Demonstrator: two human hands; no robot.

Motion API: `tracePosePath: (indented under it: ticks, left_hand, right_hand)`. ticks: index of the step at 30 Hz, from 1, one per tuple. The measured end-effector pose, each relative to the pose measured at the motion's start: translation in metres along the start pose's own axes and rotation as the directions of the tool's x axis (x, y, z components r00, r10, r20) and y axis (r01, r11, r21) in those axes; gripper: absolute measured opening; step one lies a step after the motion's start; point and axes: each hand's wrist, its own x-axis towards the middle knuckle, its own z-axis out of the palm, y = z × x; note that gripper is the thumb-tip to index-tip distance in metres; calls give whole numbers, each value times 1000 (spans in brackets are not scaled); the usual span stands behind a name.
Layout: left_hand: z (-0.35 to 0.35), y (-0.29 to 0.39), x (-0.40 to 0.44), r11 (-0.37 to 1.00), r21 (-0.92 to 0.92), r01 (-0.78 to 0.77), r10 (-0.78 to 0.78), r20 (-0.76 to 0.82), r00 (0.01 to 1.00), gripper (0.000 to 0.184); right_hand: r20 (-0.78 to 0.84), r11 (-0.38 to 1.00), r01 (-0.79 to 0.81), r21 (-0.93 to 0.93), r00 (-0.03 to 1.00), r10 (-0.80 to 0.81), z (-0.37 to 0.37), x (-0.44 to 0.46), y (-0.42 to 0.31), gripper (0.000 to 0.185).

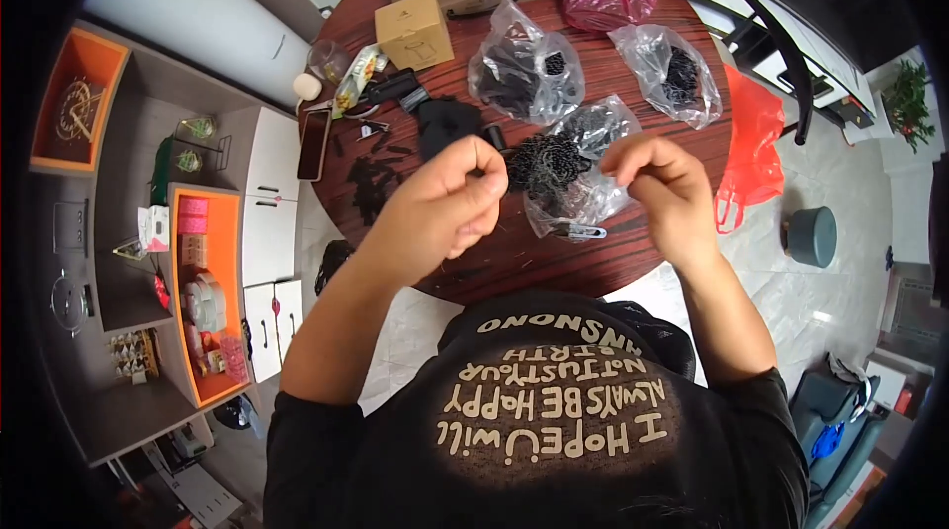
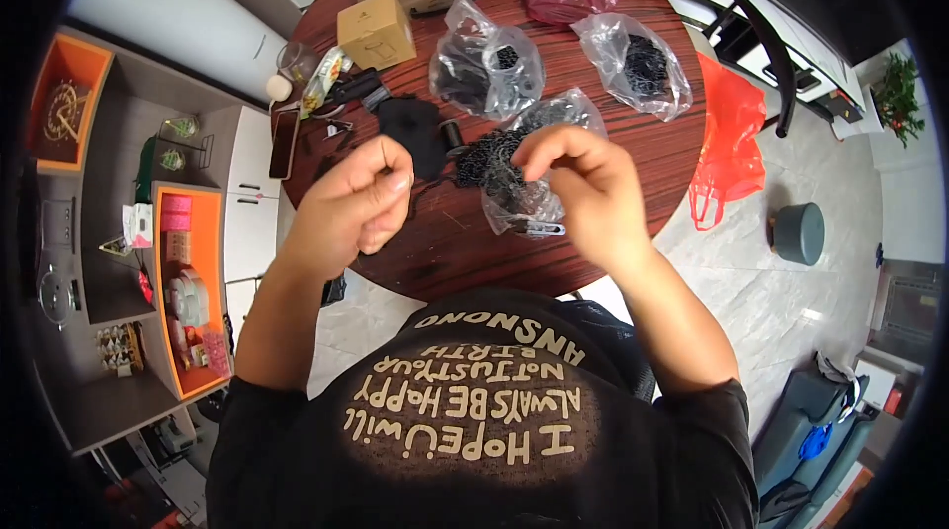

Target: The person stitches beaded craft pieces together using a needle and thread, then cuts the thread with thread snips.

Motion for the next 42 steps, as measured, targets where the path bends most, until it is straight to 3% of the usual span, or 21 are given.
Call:
tracePosePath:
  ticks: [2,4,5,7,10,11,13,17,18,19,21,23,25,27,28,30,32,34,37,38,42]
  left_hand:
    - [4,-4,-11,999,47,-22,25,-65,998,7]
    - [2,-8,-19,999,47,-24,30,-117,993,7]
    - [2,-11,-23,999,45,-21,28,-144,989,7]
    - [0,-16,-29,999,42,-21,29,-186,982,7]
    - [-8,-26,-36,998,8,-62,62,-215,975,8]
    - [-10,-28,-38,997,-9,-74,70,-222,972,8]
    - [-14,-31,-38,995,-22,-95,87,-225,970,8]
    - [-8,-38,-33,982,-60,-178,165,-178,970,7]
    - [-6,-38,-33,982,-62,-178,165,-167,972,7]
    - [-3,-38,-32,981,-82,-177,163,-160,974,7]
    - [2,-39,-30,978,-121,-173,155,-141,978,7]
    - [6,-43,-28,976,-139,-165,148,-124,981,7]
    - [9,-52,-26,978,76,-192,203,-176,963,7]
    - [10,-57,-24,935,287,-207,275,-218,937,7]
    - [10,-58,-23,935,286,-209,276,-217,936,7]
    - [12,-60,-23,918,317,-237,308,-199,930,7]
    - [12,-62,-23,898,354,-262,341,-183,922,7]
    - [8,-69,-22,891,361,-277,356,-175,918,7]
    - [0,-81,-19,868,380,-320,394,-134,909,6]
    - [0,-79,-20,869,378,-320,393,-132,910,6]
    - [1,-65,-27,928,348,-135,235,-263,936,4]
  right_hand:
    - [214,932,72,-356,977,7,9,6,-15,30]
    - [425,878,-35,-478,865,266,-3,11,-40,27]
    - [445,881,-29,-473,855,267,-16,13,-45,27]
    - [665,887,-131,-443,615,423,-55,15,-50,23]
    - [378,697,-565,-442,587,716,-132,7,-31,15]
    - [381,696,-560,-449,584,717,-150,1,-20,15]
    - [140,620,-386,-683,764,630,-163,-9,-10,18]
    - [-159,161,-183,-970,975,154,-175,-23,-5,24]
    - [-3,431,-18,-902,999,36,-121,-13,-20,20]
    - [43,562,61,-825,998,-45,-78,-8,-24,18]
    - [201,865,79,-496,979,25,-13,-7,-22,15]
    - [304,925,181,-336,950,-75,35,-8,-9,11]
    - [331,969,105,-222,943,-26,62,-10,4,10]
    - [295,986,-71,-151,949,113,74,-13,15,10]
    - [295,986,-70,-153,949,113,74,-13,19,10]
    - [307,949,-313,22,906,292,73,-15,22,11]
    - [352,826,-529,195,824,445,71,-15,27,11]
    - [398,770,-576,273,797,455,65,-11,34,10]
    - [521,548,-689,474,722,456,51,-4,41,8]
    - [518,549,-688,475,723,458,49,-3,39,8]
    - [435,498,-664,558,745,506,45,2,23,5]
